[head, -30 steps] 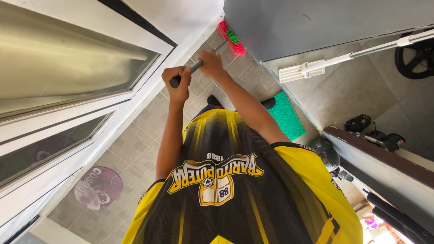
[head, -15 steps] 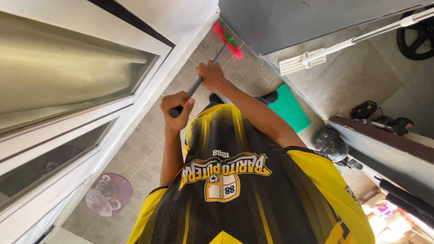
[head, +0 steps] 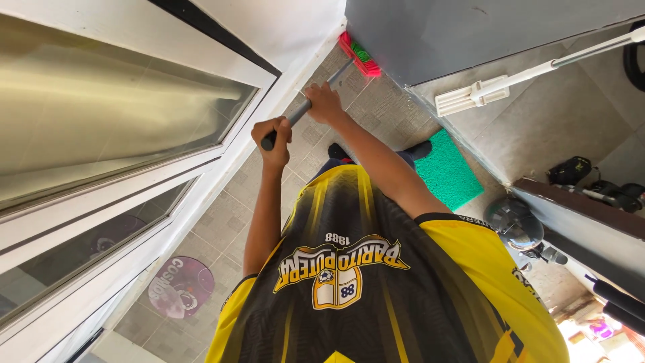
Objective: The person is sweeping the tiled floor with a red and green broom.
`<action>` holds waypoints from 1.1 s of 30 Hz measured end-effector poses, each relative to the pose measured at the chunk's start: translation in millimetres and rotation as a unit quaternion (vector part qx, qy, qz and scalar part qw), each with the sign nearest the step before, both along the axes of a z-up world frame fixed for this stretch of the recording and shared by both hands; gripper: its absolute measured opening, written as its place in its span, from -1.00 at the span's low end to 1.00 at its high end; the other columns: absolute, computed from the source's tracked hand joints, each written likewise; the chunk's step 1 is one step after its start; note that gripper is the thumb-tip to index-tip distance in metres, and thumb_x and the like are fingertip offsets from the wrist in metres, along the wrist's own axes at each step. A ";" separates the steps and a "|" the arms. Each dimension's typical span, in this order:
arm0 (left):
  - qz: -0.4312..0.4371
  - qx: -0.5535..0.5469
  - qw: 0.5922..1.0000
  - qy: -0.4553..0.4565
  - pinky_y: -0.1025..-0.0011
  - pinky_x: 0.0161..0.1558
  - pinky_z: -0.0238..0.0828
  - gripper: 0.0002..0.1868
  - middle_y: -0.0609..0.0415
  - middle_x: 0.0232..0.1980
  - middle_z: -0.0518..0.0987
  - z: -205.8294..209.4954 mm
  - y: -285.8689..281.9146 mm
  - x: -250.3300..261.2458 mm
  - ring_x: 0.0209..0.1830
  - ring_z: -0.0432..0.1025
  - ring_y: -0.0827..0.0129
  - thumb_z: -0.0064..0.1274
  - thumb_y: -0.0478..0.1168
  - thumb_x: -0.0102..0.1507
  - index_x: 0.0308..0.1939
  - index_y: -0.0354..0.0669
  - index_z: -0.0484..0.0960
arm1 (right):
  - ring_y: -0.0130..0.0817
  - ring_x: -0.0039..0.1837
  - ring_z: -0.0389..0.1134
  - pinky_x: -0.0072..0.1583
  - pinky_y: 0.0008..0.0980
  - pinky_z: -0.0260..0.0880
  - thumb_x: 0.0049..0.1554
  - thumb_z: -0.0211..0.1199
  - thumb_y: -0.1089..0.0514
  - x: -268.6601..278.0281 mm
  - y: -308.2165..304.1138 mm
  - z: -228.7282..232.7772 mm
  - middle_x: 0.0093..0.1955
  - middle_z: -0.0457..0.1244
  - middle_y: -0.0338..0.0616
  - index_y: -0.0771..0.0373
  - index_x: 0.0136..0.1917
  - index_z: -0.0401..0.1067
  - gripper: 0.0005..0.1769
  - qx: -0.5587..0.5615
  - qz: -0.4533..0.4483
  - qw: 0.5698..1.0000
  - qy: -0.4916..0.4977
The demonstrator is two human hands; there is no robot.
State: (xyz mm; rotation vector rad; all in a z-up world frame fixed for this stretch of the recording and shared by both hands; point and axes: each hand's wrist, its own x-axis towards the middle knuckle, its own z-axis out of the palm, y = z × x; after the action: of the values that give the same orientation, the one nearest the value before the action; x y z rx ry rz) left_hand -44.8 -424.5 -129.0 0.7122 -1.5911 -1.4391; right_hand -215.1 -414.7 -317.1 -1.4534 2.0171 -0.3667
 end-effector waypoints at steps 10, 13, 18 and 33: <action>-0.093 -0.068 0.993 -0.029 0.35 -0.45 0.11 -0.63 -0.04 -0.52 0.39 15.7 34.8 4.2 -0.58 0.28 0.29 0.04 -0.40 0.29 -0.59 -0.28 0.29 | -0.02 0.30 0.24 0.17 0.17 0.24 0.01 0.35 0.17 15.2 45.7 2.4 0.08 0.30 -0.28 0.06 -0.11 0.45 -0.85 -0.008 -0.056 0.998 0.000; -0.160 -0.061 0.985 -0.004 0.31 -0.47 0.04 -0.58 0.03 -0.60 0.30 21.7 41.9 -11.3 -0.62 0.20 0.27 0.09 -0.44 0.24 -0.64 -0.23 0.24 | -0.05 0.23 0.26 0.16 0.19 0.21 -0.04 0.37 0.19 4.4 62.3 11.5 0.02 0.31 -0.33 0.04 -0.19 0.45 -0.86 -0.043 -0.082 0.996 0.016; -0.222 -0.090 0.970 -0.049 0.26 -0.45 -0.03 -0.56 -0.01 -0.60 0.25 51.3 51.4 -25.1 -0.62 0.18 0.23 0.13 -0.46 0.23 -0.63 -0.25 0.21 | -0.07 0.19 0.28 0.14 0.11 0.21 0.03 0.35 0.21 -9.0 82.1 25.1 -0.02 0.29 -0.34 0.00 -0.18 0.44 -0.86 -0.101 -0.101 0.990 0.018; -0.029 -0.090 0.995 -0.043 0.38 -0.50 -0.03 -0.54 0.03 -0.59 0.31 8.7 25.6 -27.2 -0.63 0.13 0.44 0.12 -0.37 0.29 -0.62 -0.25 0.22 | 0.01 0.23 0.29 0.27 0.25 0.15 0.06 0.32 0.11 -29.7 27.3 34.7 0.02 0.35 -0.20 0.10 -0.14 0.51 -0.92 -0.035 -0.016 0.998 0.056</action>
State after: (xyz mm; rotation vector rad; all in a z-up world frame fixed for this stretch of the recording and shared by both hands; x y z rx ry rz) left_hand -72.0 -398.9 -120.3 0.6339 -1.7957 -1.3009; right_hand -244.8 -387.4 -282.5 -1.5158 2.1383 -0.3789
